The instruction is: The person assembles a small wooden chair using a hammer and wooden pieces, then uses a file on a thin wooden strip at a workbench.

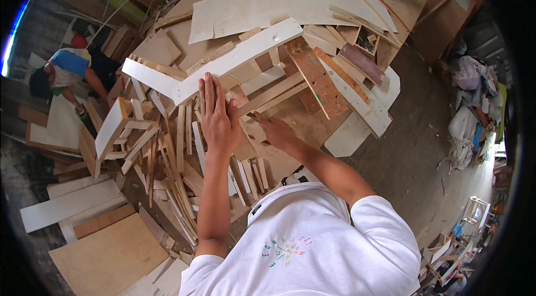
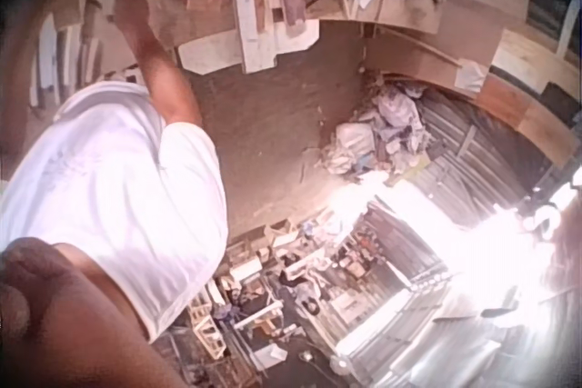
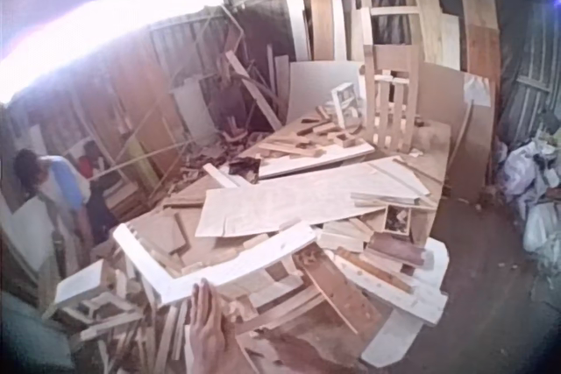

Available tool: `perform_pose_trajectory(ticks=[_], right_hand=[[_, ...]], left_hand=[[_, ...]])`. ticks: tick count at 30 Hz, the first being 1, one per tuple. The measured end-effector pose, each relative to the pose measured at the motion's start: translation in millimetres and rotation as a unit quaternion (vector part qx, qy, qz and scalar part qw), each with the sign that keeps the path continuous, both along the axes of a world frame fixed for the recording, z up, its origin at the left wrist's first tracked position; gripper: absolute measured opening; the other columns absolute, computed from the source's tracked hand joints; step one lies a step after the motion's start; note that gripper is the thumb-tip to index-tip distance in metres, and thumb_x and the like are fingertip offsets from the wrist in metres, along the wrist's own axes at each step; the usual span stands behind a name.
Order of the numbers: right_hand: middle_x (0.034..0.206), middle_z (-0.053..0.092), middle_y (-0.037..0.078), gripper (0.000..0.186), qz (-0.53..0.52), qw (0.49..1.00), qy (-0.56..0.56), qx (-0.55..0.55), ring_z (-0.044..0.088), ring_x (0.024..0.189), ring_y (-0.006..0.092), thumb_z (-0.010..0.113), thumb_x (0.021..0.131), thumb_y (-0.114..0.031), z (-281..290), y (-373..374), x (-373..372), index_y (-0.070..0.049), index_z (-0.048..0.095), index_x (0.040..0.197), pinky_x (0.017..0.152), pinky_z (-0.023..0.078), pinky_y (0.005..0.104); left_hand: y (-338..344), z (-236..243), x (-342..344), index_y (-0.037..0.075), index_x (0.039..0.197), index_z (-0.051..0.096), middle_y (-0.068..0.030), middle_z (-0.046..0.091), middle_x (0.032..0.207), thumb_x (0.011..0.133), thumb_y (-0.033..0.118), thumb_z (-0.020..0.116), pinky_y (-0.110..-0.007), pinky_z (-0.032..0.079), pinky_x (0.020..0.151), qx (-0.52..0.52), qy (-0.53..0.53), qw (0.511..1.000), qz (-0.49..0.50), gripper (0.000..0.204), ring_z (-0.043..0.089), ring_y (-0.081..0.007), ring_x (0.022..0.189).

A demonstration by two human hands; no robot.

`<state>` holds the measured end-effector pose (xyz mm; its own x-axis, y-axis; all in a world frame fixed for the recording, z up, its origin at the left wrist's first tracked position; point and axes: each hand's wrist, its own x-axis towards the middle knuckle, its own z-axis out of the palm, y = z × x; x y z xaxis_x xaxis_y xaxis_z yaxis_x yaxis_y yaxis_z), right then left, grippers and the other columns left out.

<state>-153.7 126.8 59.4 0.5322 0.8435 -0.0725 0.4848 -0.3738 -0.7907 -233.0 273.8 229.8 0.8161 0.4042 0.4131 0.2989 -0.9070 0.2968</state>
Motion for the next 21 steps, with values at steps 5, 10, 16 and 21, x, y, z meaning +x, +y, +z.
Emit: perform_pose_trajectory(ticks=[5,10,16,21], right_hand=[[0.111,0.067,0.028,0.055,0.007,0.999,-0.027,0.019,0.067,0.103,0.0455,0.049,0.107,-0.019,25.8,-0.3,-6.4,-0.017,0.036,0.161,0.089,0.055,0.0529],[0.105,0.068,0.030,0.059,-0.015,0.997,0.013,0.079,0.067,0.102,0.0467,0.052,0.105,-0.016,25.7,6.9,-7.7,-0.014,0.033,0.162,0.088,0.054,0.0544],[0.105,0.068,0.031,0.048,-0.013,0.999,0.026,-0.036,0.065,0.098,0.0497,0.047,0.109,-0.024,1.8,8.8,-4.4,-0.009,0.043,0.155,0.085,0.051,0.0554],[0.107,0.068,0.031,0.049,-0.029,0.999,0.022,0.009,0.066,0.100,0.0494,0.047,0.108,-0.021,-7.4,4.3,-1.8,-0.009,0.043,0.155,0.087,0.051,0.0553]], left_hand=[[1.3,0.1,-1.3,-0.003,0.161,0.032,-0.0192,0.025,0.171,0.105,0.016,0.055,-0.048,0.022,0.127,-0.014,-0.005,1.000,-0.002,0.063,0.020,-0.0387,0.159],[2.8,-0.9,-1.7,-0.003,0.161,0.032,-0.0180,0.026,0.171,0.105,0.016,0.055,-0.049,0.023,0.127,-0.016,-0.008,1.000,-0.002,0.063,0.021,-0.0385,0.159],[1.7,-3.7,-3.3,0.002,0.163,0.029,-0.0181,0.023,0.171,0.104,0.010,0.054,-0.047,0.021,0.128,-0.017,-0.011,1.000,-0.002,0.065,0.018,-0.0365,0.160],[-0.2,-4.4,-0.3,0.002,0.164,0.028,-0.0185,0.022,0.172,0.103,0.010,0.054,-0.047,0.021,0.129,-0.011,-0.017,1.000,-0.008,0.066,0.017,-0.0369,0.160]])
